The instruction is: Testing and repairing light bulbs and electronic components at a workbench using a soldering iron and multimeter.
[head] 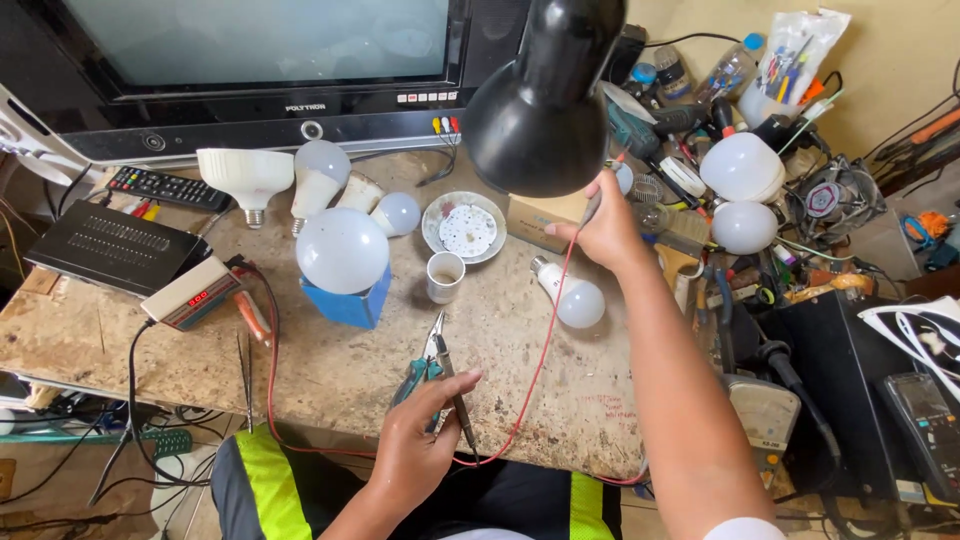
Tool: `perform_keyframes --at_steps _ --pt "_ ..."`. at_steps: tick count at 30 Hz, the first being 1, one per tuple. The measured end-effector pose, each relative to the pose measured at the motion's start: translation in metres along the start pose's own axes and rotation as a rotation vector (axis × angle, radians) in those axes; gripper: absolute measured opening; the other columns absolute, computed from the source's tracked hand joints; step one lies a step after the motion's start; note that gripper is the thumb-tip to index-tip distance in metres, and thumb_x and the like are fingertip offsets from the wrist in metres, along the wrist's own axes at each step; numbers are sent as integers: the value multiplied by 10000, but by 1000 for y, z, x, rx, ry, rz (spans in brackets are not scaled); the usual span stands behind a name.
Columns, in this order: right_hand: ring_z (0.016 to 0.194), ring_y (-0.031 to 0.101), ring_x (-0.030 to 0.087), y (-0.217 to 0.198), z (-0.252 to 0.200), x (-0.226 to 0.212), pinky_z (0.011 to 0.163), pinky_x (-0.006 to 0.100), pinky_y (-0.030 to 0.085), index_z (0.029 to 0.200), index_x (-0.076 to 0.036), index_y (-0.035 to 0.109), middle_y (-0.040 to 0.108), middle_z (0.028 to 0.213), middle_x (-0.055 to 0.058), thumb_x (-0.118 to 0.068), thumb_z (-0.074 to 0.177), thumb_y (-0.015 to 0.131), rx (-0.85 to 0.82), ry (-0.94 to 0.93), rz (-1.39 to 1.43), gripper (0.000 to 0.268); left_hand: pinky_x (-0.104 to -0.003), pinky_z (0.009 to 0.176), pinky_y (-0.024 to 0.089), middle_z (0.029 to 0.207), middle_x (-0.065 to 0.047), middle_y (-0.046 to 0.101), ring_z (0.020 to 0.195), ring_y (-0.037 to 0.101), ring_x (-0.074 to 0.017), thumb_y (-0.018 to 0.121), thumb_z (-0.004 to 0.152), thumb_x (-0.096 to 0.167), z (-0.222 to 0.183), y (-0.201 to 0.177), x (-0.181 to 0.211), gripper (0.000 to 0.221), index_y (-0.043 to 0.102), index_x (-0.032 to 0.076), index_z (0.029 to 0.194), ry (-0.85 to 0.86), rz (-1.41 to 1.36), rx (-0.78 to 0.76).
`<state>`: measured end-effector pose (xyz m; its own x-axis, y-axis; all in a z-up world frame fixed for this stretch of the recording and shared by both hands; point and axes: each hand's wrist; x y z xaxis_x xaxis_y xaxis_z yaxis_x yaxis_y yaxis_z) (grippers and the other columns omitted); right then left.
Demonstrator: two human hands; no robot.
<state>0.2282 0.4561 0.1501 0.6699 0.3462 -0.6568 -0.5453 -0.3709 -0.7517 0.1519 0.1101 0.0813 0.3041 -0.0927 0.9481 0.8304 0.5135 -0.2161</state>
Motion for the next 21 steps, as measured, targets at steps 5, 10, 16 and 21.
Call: perform_keyframes --at_steps 5,10,16,21 --pt "938 523 246 -17 -43 0 782 364 407 1052 -163 346 517 1078 57 -254 730 961 240 -217 51 701 -419 953 705 1293 -105 729 1178 744 -281 717 882 -46 -6 -4 -3 499 649 142 1339 109 -18 119" --pt "1228 584 300 -32 -125 -18 859 419 469 1018 -148 337 581 1406 98 -245 686 931 212 -250 56 688 -391 1005 652 1267 -166 736 1193 748 -285 591 996 27 -13 -11 10 433 541 48 1426 268 -58 221" --pt "1326 563 386 21 -193 9 874 431 681 1005 -137 370 485 1522 171 -175 658 919 -85 -134 159 650 -421 1027 622 1278 -233 679 1197 712 -332 440 1103 322 -13 -19 29 379 608 40 1292 296 -35 317" --pt "1322 596 316 61 -209 30 1036 352 472 980 -124 376 558 1435 226 -228 670 951 -8 -353 303 661 -457 1129 538 1304 -245 685 1280 680 -357 477 1086 181 -11 -3 18 223 607 47 1209 164 -203 275"
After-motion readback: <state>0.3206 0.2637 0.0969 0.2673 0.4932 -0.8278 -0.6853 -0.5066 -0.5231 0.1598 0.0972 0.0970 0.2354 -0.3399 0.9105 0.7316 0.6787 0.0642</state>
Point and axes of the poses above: each hand's wrist, its own z-axis towards the middle knuckle, its own y-axis out of the palm, x = y × z
